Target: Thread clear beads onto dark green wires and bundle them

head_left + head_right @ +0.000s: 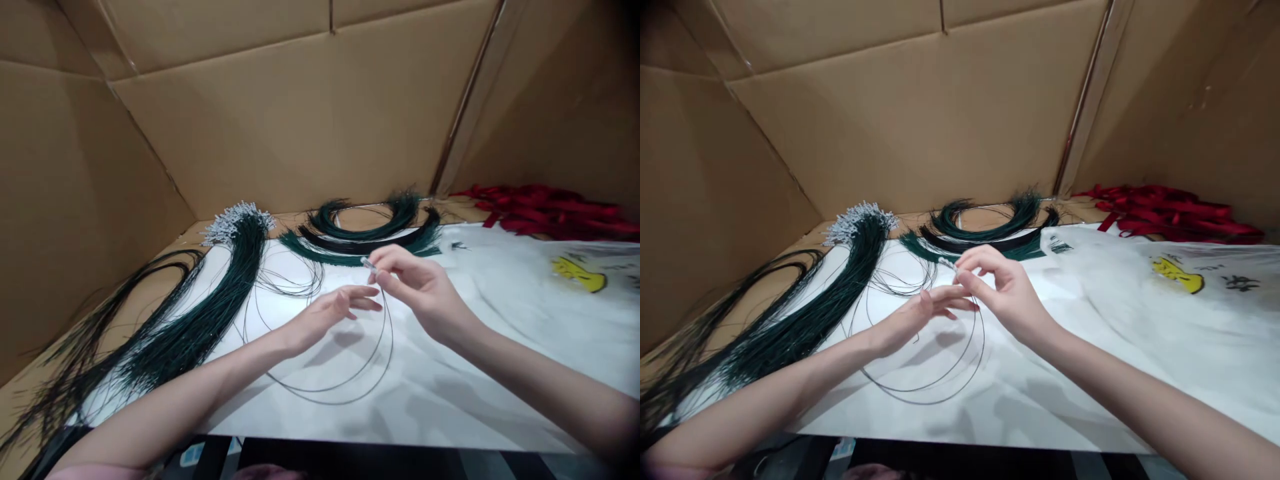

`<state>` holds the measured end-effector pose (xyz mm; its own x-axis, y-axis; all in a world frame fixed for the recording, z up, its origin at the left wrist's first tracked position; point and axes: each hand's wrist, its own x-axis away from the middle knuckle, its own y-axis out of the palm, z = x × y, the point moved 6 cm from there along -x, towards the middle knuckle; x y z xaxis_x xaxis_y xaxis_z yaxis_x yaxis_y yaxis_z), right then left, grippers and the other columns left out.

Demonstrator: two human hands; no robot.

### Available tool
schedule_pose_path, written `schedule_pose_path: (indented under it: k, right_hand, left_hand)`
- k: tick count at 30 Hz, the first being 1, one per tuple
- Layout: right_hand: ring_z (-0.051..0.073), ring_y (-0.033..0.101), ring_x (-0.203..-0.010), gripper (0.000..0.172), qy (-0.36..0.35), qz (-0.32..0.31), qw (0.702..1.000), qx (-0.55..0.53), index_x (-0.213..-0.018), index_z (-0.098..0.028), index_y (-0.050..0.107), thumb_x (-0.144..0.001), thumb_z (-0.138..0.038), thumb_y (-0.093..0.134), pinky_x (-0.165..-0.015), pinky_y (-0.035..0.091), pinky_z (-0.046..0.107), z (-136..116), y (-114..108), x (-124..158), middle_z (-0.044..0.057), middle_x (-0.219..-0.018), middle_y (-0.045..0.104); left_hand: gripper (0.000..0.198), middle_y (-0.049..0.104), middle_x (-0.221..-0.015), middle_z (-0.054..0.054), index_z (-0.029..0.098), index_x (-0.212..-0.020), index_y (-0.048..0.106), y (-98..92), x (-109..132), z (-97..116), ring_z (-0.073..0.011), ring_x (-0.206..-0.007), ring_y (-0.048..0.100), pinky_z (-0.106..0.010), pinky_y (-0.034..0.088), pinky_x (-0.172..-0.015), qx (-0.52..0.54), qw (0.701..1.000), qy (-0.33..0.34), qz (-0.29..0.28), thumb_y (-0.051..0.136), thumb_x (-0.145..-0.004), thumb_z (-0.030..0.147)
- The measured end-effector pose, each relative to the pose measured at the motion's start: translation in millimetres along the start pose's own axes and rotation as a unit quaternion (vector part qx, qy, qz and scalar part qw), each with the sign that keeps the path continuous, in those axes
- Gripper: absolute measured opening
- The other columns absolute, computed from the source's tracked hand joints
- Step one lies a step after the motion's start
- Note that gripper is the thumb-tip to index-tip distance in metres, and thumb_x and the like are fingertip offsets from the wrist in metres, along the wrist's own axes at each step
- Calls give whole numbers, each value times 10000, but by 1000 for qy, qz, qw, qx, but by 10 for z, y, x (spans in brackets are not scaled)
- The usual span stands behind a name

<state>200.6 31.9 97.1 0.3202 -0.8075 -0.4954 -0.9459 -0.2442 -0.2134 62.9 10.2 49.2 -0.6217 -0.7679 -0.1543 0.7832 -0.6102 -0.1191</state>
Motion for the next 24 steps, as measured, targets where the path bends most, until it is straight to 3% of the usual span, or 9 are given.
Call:
schedule_pose_path:
  k: [2,4,6,9,13,16,19,21,24]
  right_hand:
    - [188,572,-938,223,-20,8,1000,-13,-726,-207,646,-890,-357,648,-822,440,303,-178,53,-147,47,-916,616]
    - [166,572,-882,208,-24,19,998,-53,-764,-206,631,-901,-362,636,-815,441,291,-323,114,-308,32,-867,617]
    - [146,563,-860,206,-36,44,995,-83,-777,-201,613,-912,-357,620,-837,434,276,-456,176,-470,17,-848,613]
    - [126,544,-811,213,-35,35,992,-119,-781,-195,605,-910,-364,618,-789,434,258,-631,385,-686,6,-839,603]
    - [109,533,-793,224,-49,-38,987,-151,-772,-183,596,-934,-338,597,-760,431,240,-968,864,-893,6,-840,615]
    - [81,522,-759,244,-48,-59,985,-157,-750,-159,579,-954,-294,581,-710,407,209,-1216,1161,-1053,-3,-839,610]
    - [43,501,-686,287,-7,-35,986,-163,-753,-139,533,-995,-292,506,-641,351,177,-1300,1275,-1297,-18,-821,584]
    - [29,482,-627,288,12,-6,987,-161,-764,-144,506,-1011,-287,466,-609,328,166,-1258,1273,-1506,-26,-776,559]
    - [31,460,-583,276,32,58,991,-120,-768,-156,488,-1009,-289,474,-590,338,168,-1033,1229,-1845,-29,-733,535]
  left_hand:
    - [583,670,-1056,-132,198,-1300,505,140,77,119,-248,-1076,612,-419,403,-976,76,994,-17,-73,432,-912,626]
    - [423,641,-831,-60,183,-1205,543,186,199,288,-209,-895,649,-394,435,-917,126,987,-27,-100,539,-921,497]
    - [271,590,-781,-34,159,-1010,590,113,336,461,-166,-808,627,-341,448,-861,126,989,-36,-67,554,-933,417]
    - [268,586,-888,-54,144,-894,581,-53,539,652,-154,-861,601,-310,448,-853,95,993,-66,-6,563,-929,409]
    - [324,625,-1111,-111,203,-1153,486,-181,735,832,-213,-1017,628,-372,446,-915,141,987,-69,32,580,-921,410]
    - [367,618,-807,-17,249,-1230,429,-268,888,985,-163,-790,640,-323,472,-790,165,984,-41,54,597,-919,348]
    - [127,310,-553,72,209,-965,558,-426,1129,1138,-66,-461,375,-220,350,-526,119,988,-48,84,536,-945,332]
    - [249,200,-532,73,197,-815,554,-588,1338,1224,-63,-437,197,-217,237,-460,51,988,-72,127,478,-963,381]
    - [384,198,-522,51,201,-751,568,-848,1673,1300,-95,-483,168,-219,194,-441,-87,968,-116,204,427,-950,497]
